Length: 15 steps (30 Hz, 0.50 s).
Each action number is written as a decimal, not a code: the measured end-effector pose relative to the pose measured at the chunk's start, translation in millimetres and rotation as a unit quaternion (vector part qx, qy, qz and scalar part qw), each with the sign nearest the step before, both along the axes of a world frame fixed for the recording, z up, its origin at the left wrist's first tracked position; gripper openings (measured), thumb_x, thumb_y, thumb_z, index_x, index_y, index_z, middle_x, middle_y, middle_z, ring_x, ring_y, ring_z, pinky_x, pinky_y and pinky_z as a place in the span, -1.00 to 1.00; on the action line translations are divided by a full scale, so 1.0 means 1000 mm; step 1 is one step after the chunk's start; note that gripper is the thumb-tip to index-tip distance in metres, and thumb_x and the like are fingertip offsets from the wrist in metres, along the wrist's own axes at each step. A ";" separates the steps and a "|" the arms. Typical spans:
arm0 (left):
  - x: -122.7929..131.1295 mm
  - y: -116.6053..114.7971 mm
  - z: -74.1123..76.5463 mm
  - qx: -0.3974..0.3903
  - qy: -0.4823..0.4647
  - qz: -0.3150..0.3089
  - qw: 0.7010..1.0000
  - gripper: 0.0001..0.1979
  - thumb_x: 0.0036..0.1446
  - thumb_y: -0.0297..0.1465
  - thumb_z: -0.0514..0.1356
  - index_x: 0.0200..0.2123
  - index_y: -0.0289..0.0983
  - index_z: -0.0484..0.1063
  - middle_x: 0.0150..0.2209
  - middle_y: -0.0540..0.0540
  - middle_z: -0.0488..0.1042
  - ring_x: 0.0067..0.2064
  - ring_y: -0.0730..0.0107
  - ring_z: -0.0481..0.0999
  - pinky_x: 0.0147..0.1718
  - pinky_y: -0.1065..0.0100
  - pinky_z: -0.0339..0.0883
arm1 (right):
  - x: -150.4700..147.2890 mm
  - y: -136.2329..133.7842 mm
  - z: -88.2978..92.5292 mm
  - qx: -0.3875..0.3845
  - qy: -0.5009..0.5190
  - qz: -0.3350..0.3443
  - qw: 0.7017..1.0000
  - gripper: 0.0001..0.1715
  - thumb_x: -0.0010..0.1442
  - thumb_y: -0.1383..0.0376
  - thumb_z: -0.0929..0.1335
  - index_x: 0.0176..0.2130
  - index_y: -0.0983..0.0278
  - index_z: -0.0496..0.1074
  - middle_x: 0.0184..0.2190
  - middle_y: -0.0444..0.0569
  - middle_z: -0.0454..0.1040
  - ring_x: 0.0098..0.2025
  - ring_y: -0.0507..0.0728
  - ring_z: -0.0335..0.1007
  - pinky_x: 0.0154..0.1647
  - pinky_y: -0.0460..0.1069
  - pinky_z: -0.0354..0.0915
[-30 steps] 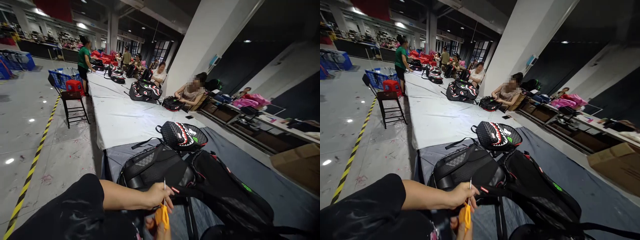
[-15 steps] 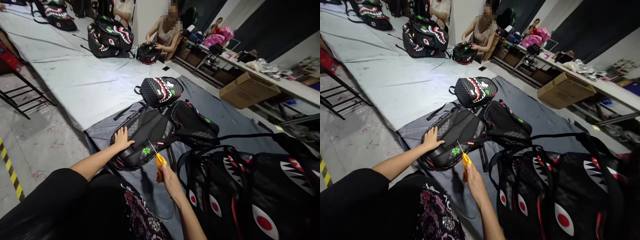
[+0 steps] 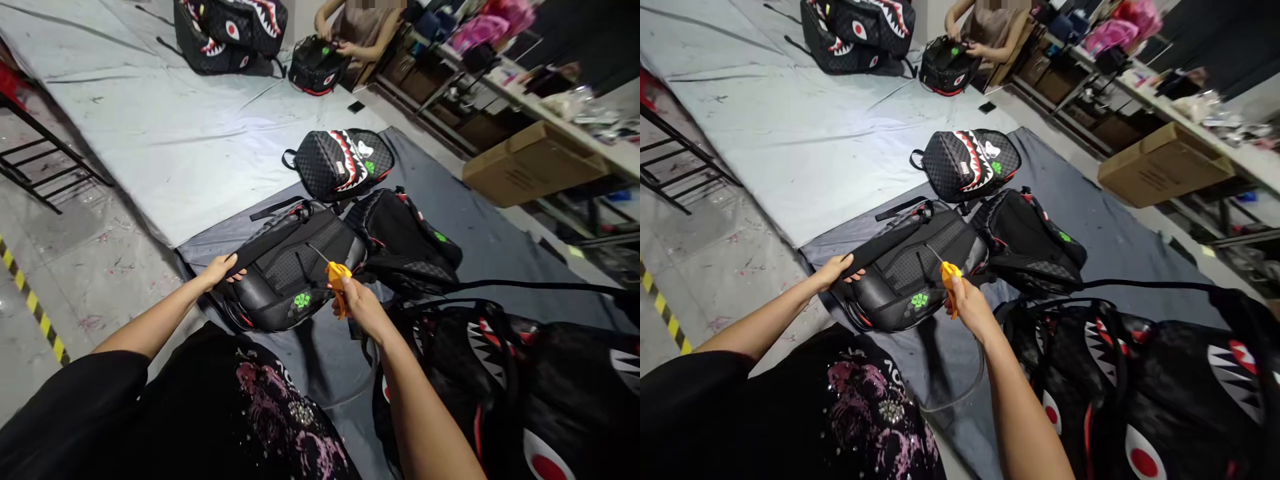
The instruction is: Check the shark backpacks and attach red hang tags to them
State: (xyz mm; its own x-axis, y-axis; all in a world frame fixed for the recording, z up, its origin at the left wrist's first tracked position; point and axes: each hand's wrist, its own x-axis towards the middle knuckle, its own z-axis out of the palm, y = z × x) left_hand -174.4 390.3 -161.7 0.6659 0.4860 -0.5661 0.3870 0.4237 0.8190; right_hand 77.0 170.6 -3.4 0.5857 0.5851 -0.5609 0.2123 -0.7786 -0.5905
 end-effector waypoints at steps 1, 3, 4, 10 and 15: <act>-0.008 0.004 -0.002 -0.055 -0.007 0.036 0.998 -0.50 0.31 -0.02 -0.01 -0.05 -0.34 0.40 -0.19 -0.26 0.63 -0.34 0.34 0.63 -0.47 0.45 0.39 | 0.007 0.010 -0.003 -0.014 -0.014 0.005 1.000 -0.47 0.33 -0.11 0.13 -0.25 0.25 0.33 -0.54 -0.04 0.48 -0.55 0.13 0.49 -0.54 -0.05 0.35; -0.016 0.008 -0.005 -0.119 -0.008 0.081 0.990 -0.50 0.31 -0.02 0.00 -0.11 -0.35 0.43 -0.23 -0.28 0.63 -0.38 0.35 0.62 -0.51 0.47 0.38 | 0.021 0.030 -0.010 -0.044 -0.053 0.004 0.998 -0.49 0.38 -0.05 0.10 -0.20 0.27 0.34 -0.52 -0.02 0.49 -0.56 0.12 0.48 -0.53 -0.06 0.33; -0.017 0.010 -0.006 -0.139 -0.004 0.091 0.986 -0.51 0.32 -0.03 0.00 -0.13 -0.36 0.44 -0.25 -0.28 0.63 -0.39 0.35 0.62 -0.52 0.47 0.38 | 0.026 0.037 -0.013 -0.060 -0.079 0.000 0.995 -0.49 0.39 -0.03 0.08 -0.17 0.28 0.35 -0.51 -0.01 0.49 -0.57 0.11 0.47 -0.54 -0.06 0.32; 0.001 0.020 0.005 -0.159 0.047 0.128 0.978 -0.56 0.38 -0.12 -0.05 -0.23 -0.34 0.44 -0.41 -0.18 0.63 -0.51 0.40 0.58 -0.61 0.50 0.34 | 0.003 0.041 -0.020 -0.182 0.017 0.158 0.970 -0.48 0.39 -0.04 0.12 -0.15 0.29 0.38 -0.60 -0.08 0.45 -0.66 0.06 0.36 -0.65 -0.10 0.19; 0.003 0.024 0.010 -0.175 0.055 0.133 0.974 -0.55 0.38 -0.12 -0.06 -0.26 -0.35 0.44 -0.43 -0.17 0.62 -0.51 0.40 0.58 -0.62 0.51 0.34 | -0.009 0.040 -0.013 -0.179 -0.036 0.122 0.976 -0.50 0.41 0.00 0.09 -0.16 0.30 0.36 -0.62 -0.14 0.39 -0.68 0.01 0.31 -0.68 -0.13 0.14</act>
